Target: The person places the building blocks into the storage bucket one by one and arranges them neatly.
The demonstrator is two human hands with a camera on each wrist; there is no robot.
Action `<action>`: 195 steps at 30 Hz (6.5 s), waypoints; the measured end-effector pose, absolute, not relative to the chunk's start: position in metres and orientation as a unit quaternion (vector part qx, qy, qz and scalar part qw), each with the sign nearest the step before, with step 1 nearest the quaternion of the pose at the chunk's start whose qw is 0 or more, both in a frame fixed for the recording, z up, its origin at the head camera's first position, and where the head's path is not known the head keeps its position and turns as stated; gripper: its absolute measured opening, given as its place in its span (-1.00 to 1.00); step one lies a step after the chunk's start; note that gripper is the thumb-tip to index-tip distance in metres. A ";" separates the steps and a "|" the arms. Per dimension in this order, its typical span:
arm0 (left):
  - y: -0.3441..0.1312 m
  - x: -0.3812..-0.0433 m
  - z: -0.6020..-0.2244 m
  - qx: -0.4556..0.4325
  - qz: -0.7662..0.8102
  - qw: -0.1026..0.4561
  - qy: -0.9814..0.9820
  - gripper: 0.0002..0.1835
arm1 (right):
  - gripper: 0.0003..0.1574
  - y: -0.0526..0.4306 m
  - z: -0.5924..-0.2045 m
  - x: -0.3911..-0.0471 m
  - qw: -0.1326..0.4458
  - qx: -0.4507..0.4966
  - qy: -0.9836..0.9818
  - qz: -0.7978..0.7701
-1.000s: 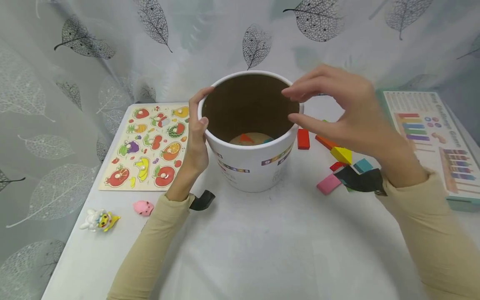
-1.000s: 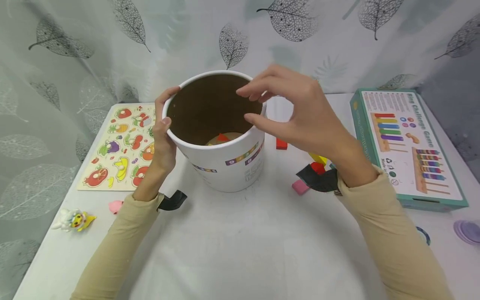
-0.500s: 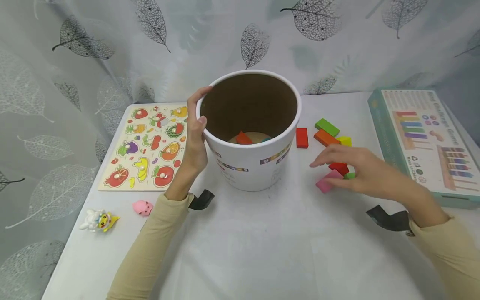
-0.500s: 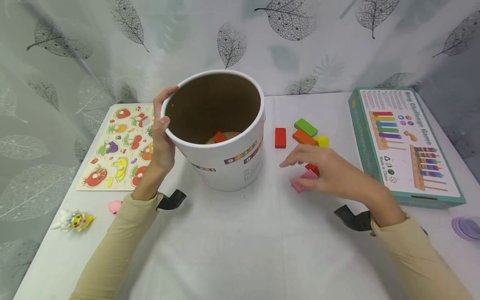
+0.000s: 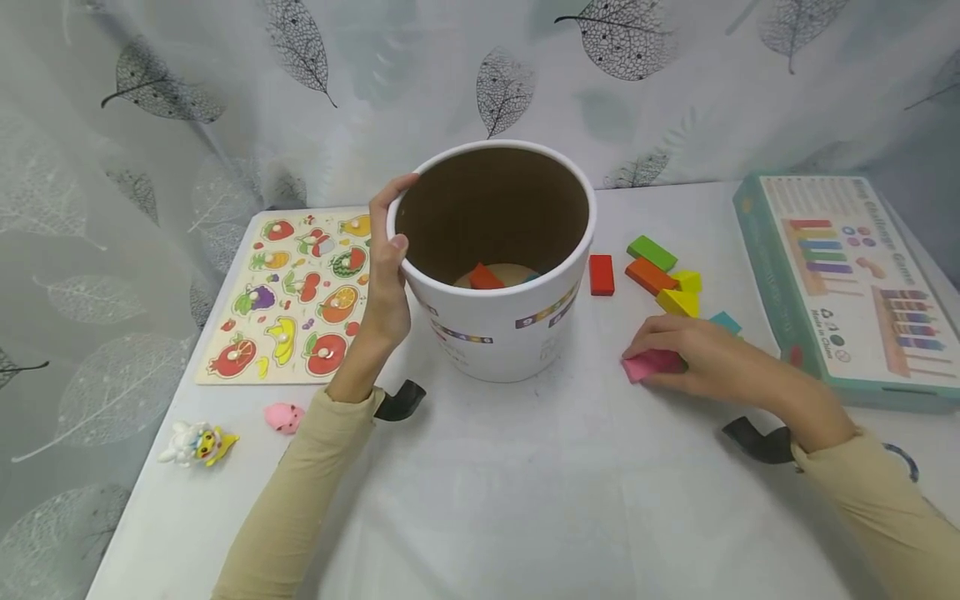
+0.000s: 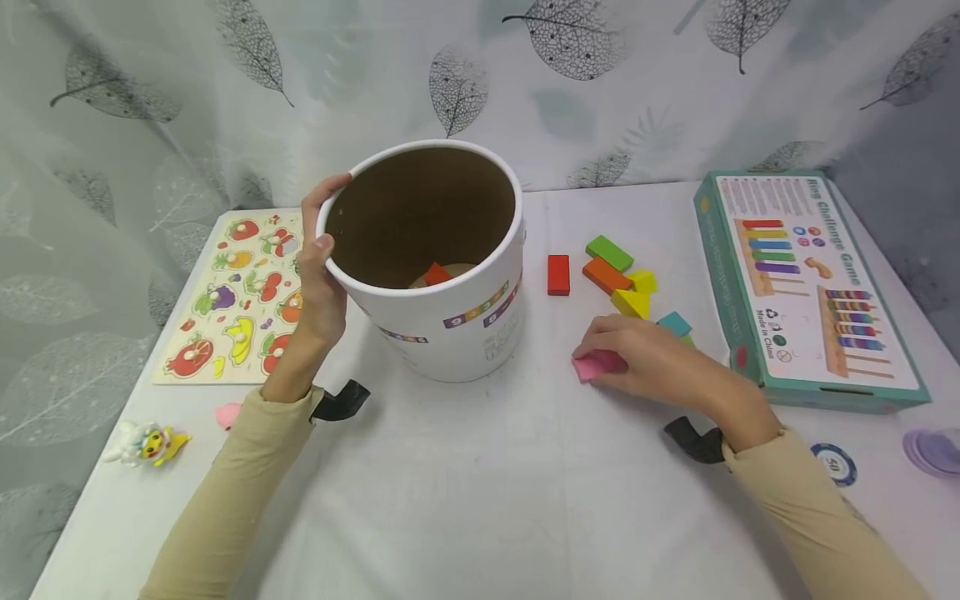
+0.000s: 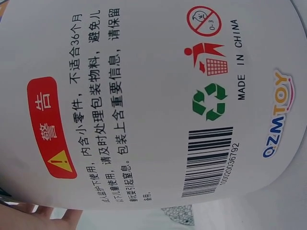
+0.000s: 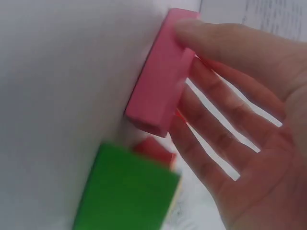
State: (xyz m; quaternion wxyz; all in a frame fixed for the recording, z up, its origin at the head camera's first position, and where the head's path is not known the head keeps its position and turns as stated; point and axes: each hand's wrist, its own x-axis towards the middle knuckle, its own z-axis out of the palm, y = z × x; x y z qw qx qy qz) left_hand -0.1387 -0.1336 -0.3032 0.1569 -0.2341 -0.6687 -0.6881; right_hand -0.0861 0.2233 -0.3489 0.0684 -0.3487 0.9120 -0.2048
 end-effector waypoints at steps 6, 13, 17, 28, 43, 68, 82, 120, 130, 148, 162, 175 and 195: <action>-0.133 -0.138 -0.303 -0.236 -0.691 0.154 -0.666 -0.20 | -0.54 0.207 -0.352 -0.085 0.118 -0.323 0.912 -0.222; -0.133 -0.138 -0.304 -0.236 -0.690 0.154 -0.667 -0.20 | -0.47 0.209 -0.354 -0.082 0.120 -0.318 0.917 -0.207; -0.133 -0.138 -0.304 -0.236 -0.689 0.156 -0.668 -0.19 | -0.49 0.214 -0.356 -0.081 0.094 -0.335 0.914 -0.209; -0.134 -0.139 -0.304 -0.234 -0.691 0.157 -0.666 -0.17 | -0.31 0.217 -0.311 -0.099 -0.098 -0.353 0.881 -0.300; -0.136 -0.139 -0.304 -0.234 -0.688 0.157 -0.669 -0.16 | -0.33 0.148 -0.207 -0.133 -0.237 -0.379 0.815 -0.369; -0.136 -0.139 -0.305 -0.229 -0.676 0.160 -0.682 -0.08 | -0.49 0.139 -0.216 -0.131 -0.180 -0.407 0.807 -0.388; -0.137 -0.138 -0.304 -0.221 -0.680 0.163 -0.680 -0.13 | -0.32 0.216 -0.258 -0.098 -0.104 -0.340 0.888 -0.291; -0.132 -0.137 -0.304 -0.217 -0.685 0.165 -0.675 -0.13 | -0.46 0.236 -0.349 -0.075 0.014 -0.368 0.897 -0.244; -0.131 -0.138 -0.304 -0.223 -0.687 0.163 -0.672 -0.14 | -0.46 0.226 -0.348 -0.077 0.048 -0.364 0.899 -0.237; -0.133 -0.138 -0.305 -0.220 -0.689 0.169 -0.670 -0.08 | -0.29 0.214 -0.276 -0.098 -0.182 -0.396 0.842 -0.318; -0.133 -0.140 -0.305 -0.218 -0.676 0.177 -0.681 -0.09 | -0.39 0.127 -0.199 -0.120 -0.272 -0.451 0.764 -0.372; -0.134 -0.139 -0.305 -0.214 -0.670 0.173 -0.690 -0.06 | -0.48 0.107 -0.211 -0.129 -0.239 -0.473 0.758 -0.381; -0.132 -0.140 -0.306 -0.223 -0.676 0.171 -0.681 -0.09 | -0.41 0.152 -0.201 -0.121 -0.275 -0.401 0.815 -0.315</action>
